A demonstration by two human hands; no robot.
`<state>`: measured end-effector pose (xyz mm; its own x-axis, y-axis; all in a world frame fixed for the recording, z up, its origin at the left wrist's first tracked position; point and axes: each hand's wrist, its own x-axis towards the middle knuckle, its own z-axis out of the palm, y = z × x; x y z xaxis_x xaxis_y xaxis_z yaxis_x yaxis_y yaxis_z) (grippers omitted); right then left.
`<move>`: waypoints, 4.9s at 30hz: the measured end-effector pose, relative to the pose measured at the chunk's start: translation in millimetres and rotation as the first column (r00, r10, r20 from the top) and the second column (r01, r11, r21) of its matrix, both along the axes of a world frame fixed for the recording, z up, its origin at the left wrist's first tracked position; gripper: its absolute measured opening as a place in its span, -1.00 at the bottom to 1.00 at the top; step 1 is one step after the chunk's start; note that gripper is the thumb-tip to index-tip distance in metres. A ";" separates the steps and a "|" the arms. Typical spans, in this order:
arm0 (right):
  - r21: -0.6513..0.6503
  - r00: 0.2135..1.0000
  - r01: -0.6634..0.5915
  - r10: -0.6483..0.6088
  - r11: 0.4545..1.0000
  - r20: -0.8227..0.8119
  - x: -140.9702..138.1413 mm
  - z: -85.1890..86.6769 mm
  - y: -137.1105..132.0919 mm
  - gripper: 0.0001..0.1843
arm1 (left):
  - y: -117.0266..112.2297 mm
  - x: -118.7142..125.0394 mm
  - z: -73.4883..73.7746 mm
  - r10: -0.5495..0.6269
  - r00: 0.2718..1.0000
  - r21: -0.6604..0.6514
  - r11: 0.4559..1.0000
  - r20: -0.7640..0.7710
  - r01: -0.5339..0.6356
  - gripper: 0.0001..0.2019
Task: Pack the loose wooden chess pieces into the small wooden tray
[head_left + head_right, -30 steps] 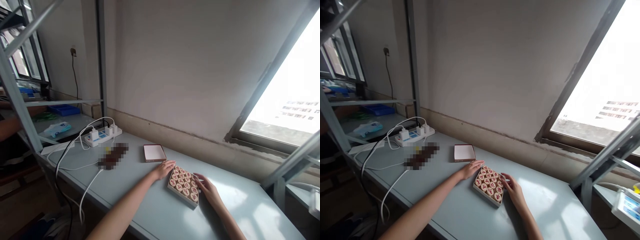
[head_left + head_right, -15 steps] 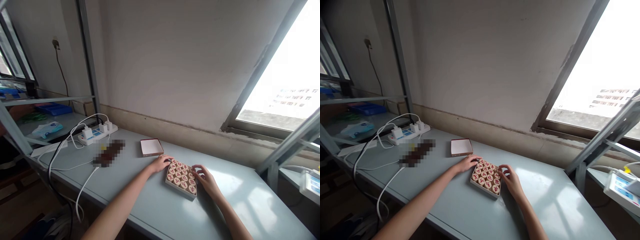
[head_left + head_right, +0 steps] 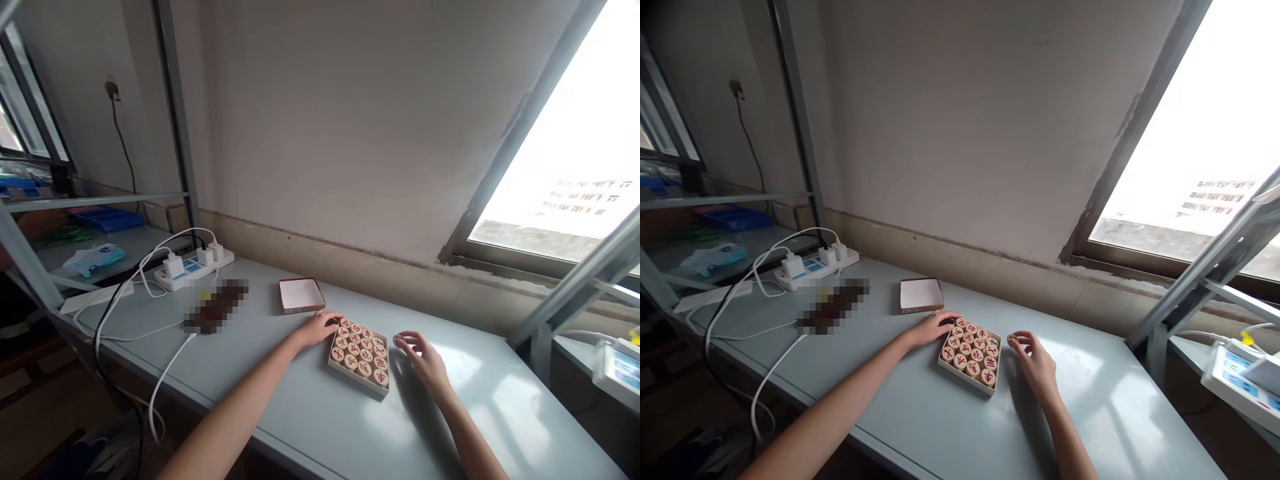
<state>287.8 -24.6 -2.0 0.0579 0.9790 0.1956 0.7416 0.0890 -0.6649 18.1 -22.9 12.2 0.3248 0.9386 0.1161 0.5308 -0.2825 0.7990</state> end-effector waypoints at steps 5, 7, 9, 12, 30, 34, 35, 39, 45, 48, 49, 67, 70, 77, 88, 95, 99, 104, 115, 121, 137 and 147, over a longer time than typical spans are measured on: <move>0.202 0.888 0.252 -0.309 0.946 0.341 4.3 -1.3 -5.1 -0.53 | -2.5 0.6 3.5 0.004 0.999 -0.003 1.000 0.040 -0.004 -0.60; 0.297 0.881 0.211 -0.312 0.932 0.356 2.0 1.5 -7.0 -0.51 | -2.9 0.9 4.1 -0.004 0.998 -0.005 1.000 0.065 0.005 -0.60; 0.271 0.925 0.021 -0.121 0.962 0.359 -1.9 4.2 -9.0 -0.54 | -2.7 0.9 3.5 -0.012 0.996 -0.016 1.000 0.083 0.013 -0.60; 0.160 0.908 -0.263 0.188 0.951 0.375 -10.3 5.7 -13.1 -0.62 | -0.9 0.0 -0.1 -0.023 0.996 -0.007 1.000 0.092 0.023 -0.61; -0.146 0.990 -0.037 0.016 0.989 -0.141 21.4 10.6 -11.6 -0.67 | 6.1 -1.8 -8.6 -0.071 0.995 0.038 0.997 0.075 0.068 -0.62; 0.021 0.941 0.234 -0.231 0.972 0.245 22.4 12.5 -18.7 -0.69 | 8.9 -3.3 -13.1 -0.086 0.994 0.058 0.995 0.068 0.082 -0.62; 0.068 0.929 0.228 -0.238 0.971 0.283 19.7 14.5 -20.4 -0.69 | 9.3 -3.6 -14.0 -0.089 0.994 0.060 0.995 0.069 0.085 -0.62; 0.130 0.969 -0.104 0.071 0.986 0.237 3.9 22.6 -25.4 -0.68 | 9.2 -3.6 -14.1 -0.088 0.993 0.046 0.995 0.075 0.085 -0.61; 0.025 0.881 -0.451 0.440 0.892 0.176 -14.6 23.6 -31.2 -0.71 | 6.4 -2.4 -9.4 -0.085 0.993 0.041 0.996 0.080 0.082 -0.62; 0.017 0.889 -0.449 0.445 0.893 0.108 -16.8 26.1 -33.6 -0.73 | 5.9 -2.6 -8.9 -0.080 0.994 0.038 0.996 0.072 0.078 -0.62; 0.011 0.890 -0.451 0.450 0.892 0.074 -16.7 27.7 -33.9 -0.74 | 6.0 -2.8 -9.0 -0.082 0.994 0.037 0.996 0.069 0.079 -0.62; -0.080 0.956 0.108 -0.081 0.991 0.283 25.0 10.1 -22.4 -0.76 | 10.9 -4.2 -15.9 -0.090 0.994 0.062 0.994 0.059 0.086 -0.62; 0.010 0.968 -0.023 0.020 1.000 0.251 15.7 18.5 -25.7 -0.83 | 10.5 -3.8 -15.2 -0.091 0.994 0.064 0.994 0.061 0.088 -0.62; -0.133 0.848 -0.513 0.525 0.848 0.069 -11.2 37.7 -40.3 -0.73 | 8.1 -3.4 -12.2 -0.082 0.995 0.052 0.996 0.060 0.079 -0.62; -0.141 0.834 -0.545 0.551 0.826 0.007 -8.4 42.5 -43.7 -0.77 | 6.1 -2.8 -10.0 -0.089 0.994 0.061 0.994 0.061 0.086 -0.62; -0.195 0.880 -0.462 0.420 0.865 -0.220 16.9 46.3 -41.0 -0.68 | 8.6 -3.8 -13.2 -0.092 0.993 0.051 0.995 0.068 0.088 -0.62; -0.375 0.905 -0.418 0.343 0.827 -0.252 40.5 39.0 -39.1 -0.56 | 10.6 -4.1 -15.1 -0.084 0.994 0.043 0.996 0.066 0.081 -0.61; -0.398 0.989 -0.129 0.145 0.908 0.011 54.7 24.3 -32.0 -0.58 | 11.1 -4.3 -15.0 -0.093 0.993 0.044 0.995 0.077 0.090 -0.62; 0.151 0.830 -0.046 -0.046 0.988 0.556 -2.8 -4.3 -16.9 -0.53 | 13.2 -5.2 -19.4 -0.090 0.994 0.048 0.995 0.068 0.086 -0.61; 0.057 0.823 -0.113 0.061 0.992 0.565 4.8 -15.4 -4.9 -0.55 | 11.9 -5.4 -18.1 -0.099 0.992 0.056 0.994 0.076 0.095 -0.60; 0.233 0.874 -0.320 0.192 0.918 0.447 -12.9 12.4 -21.8 -0.61 | 4.6 -3.8 -6.8 -0.155 0.983 0.011 0.988 0.099 0.155 -0.59; 0.167 0.839 -0.429 0.323 0.888 0.439 -33.5 13.6 -26.1 -0.67 | 2.3 -3.4 -2.1 -0.187 0.980 0.013 0.982 0.074 0.186 -0.59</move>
<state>254.4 -50.7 11.6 -0.4369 0.8237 0.3615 0.8070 0.5364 -0.2468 14.7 -20.6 10.1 0.4843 0.8616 0.1521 0.4070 -0.3757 0.8326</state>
